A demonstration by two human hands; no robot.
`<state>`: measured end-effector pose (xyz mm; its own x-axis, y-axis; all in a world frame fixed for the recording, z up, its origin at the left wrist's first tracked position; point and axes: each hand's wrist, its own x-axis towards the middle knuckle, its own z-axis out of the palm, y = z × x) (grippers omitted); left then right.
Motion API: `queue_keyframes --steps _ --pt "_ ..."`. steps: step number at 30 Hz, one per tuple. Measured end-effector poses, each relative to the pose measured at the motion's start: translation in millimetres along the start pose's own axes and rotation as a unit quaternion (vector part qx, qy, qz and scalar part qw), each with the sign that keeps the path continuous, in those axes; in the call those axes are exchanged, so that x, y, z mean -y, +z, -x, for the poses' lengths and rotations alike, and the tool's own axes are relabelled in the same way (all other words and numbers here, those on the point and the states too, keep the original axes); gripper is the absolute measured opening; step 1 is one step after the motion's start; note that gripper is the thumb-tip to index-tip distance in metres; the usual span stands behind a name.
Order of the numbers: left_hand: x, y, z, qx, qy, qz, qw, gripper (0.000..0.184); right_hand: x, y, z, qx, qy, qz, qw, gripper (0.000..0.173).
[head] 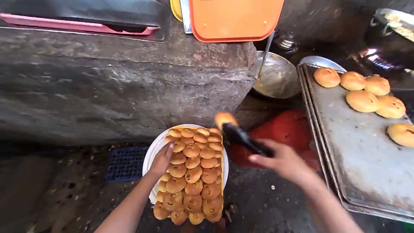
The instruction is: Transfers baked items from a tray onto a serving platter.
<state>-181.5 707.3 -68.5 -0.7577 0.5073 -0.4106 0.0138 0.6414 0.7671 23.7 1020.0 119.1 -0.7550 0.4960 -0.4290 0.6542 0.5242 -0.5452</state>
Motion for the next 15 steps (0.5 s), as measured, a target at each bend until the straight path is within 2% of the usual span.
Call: queue_keyframes --steps 3,6,10,15 --pt "-4 3 -14 0.024 0.013 -0.019 0.999 0.057 11 71 -42 0.093 0.068 0.101 0.988 0.071" --pt "-7 7 -25 0.033 0.024 -0.048 0.998 0.058 29 119 -67 0.134 0.083 0.161 0.974 0.076" --pt "0 4 -35 0.016 0.003 -0.038 0.999 0.063 49 157 -92 0.133 0.072 0.198 0.968 0.074" --pt "9 0 -49 0.007 0.011 0.008 1.0 0.06 67 182 -112 0.147 0.066 0.214 0.963 0.073"
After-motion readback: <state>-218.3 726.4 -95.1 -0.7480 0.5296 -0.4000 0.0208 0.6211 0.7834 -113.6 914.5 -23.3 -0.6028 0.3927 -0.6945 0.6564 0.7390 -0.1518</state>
